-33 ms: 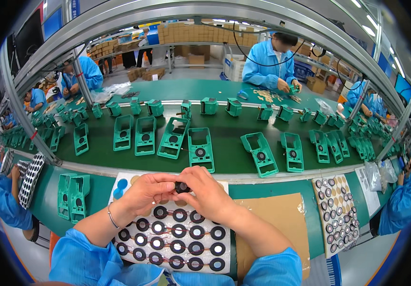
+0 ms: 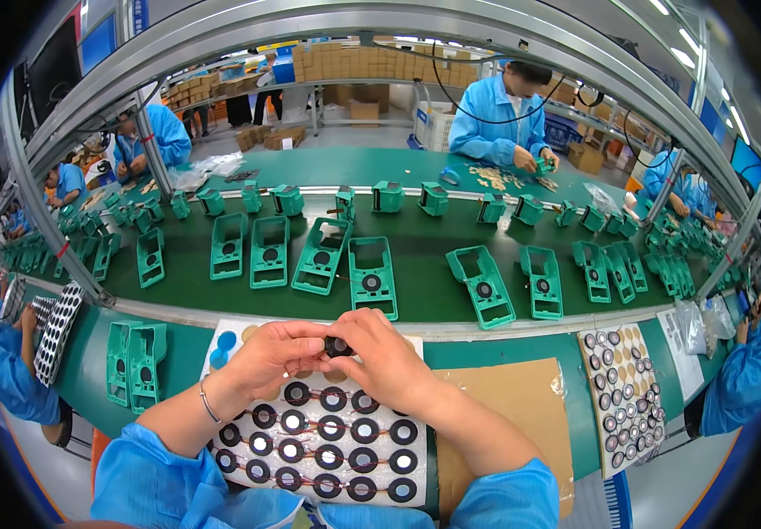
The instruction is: The person assembles internal components into green electronic housings and applies stickers to them by hand on a factory assembly line.
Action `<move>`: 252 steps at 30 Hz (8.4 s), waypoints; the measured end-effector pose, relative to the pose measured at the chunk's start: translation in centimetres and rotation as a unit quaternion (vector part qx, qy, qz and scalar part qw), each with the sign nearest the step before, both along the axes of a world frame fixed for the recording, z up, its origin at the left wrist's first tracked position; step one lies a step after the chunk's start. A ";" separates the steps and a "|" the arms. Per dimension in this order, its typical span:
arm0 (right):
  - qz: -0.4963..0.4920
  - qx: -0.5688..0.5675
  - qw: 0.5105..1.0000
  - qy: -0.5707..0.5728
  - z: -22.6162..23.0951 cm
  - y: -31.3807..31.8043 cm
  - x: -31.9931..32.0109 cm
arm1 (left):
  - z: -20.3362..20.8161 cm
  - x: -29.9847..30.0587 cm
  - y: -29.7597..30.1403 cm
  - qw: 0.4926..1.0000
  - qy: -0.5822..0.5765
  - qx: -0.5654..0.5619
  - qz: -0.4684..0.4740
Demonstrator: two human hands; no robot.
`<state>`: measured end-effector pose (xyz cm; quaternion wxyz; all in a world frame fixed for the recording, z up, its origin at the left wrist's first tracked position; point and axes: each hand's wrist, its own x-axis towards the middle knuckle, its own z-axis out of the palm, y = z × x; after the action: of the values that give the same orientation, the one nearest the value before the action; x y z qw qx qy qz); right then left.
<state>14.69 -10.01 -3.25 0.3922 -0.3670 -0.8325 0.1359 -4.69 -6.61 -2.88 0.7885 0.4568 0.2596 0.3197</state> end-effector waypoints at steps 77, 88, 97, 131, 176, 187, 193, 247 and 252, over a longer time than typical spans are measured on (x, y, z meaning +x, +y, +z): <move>-0.066 0.213 0.975 -0.013 0.9 0.2 -1.7 | 1.1 -3.3 0.6 0.984 0.166 0.069 0.014; -0.041 0.195 0.978 -0.061 -0.2 0.5 -1.9 | 0.5 -3.4 -0.8 0.992 0.108 0.070 -0.011; -0.033 0.180 0.980 -0.082 -0.3 0.7 -1.8 | 0.2 -3.4 -0.8 0.994 0.083 0.076 -0.012; -0.186 -0.205 0.916 0.290 -3.0 4.5 0.4 | -0.3 2.7 14.2 0.933 0.299 0.164 0.113; -0.024 -0.026 0.951 -0.309 -1.6 -1.0 -4.8 | 0.2 -7.1 -1.1 0.615 0.426 0.664 -0.003; 0.117 -0.171 0.961 -0.184 0.9 0.7 -1.9 | 1.1 -8.2 -0.7 0.782 0.365 0.500 0.072; 0.204 -0.284 0.937 -0.006 1.1 2.3 -0.4 | 0.9 -7.9 -0.2 0.758 0.337 0.540 0.142; -0.015 0.120 0.992 0.020 1.4 0.4 -6.6 | 2.9 -6.6 -0.1 0.972 0.155 0.146 0.095; -0.017 0.067 0.997 0.030 1.8 0.1 -6.5 | 2.8 -7.0 0.0 0.975 0.157 0.144 0.068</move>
<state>8.23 -9.95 -1.43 0.4433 -0.3498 -0.8211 0.0838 -11.65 -6.59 -0.09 0.6405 0.5909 0.3619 0.3310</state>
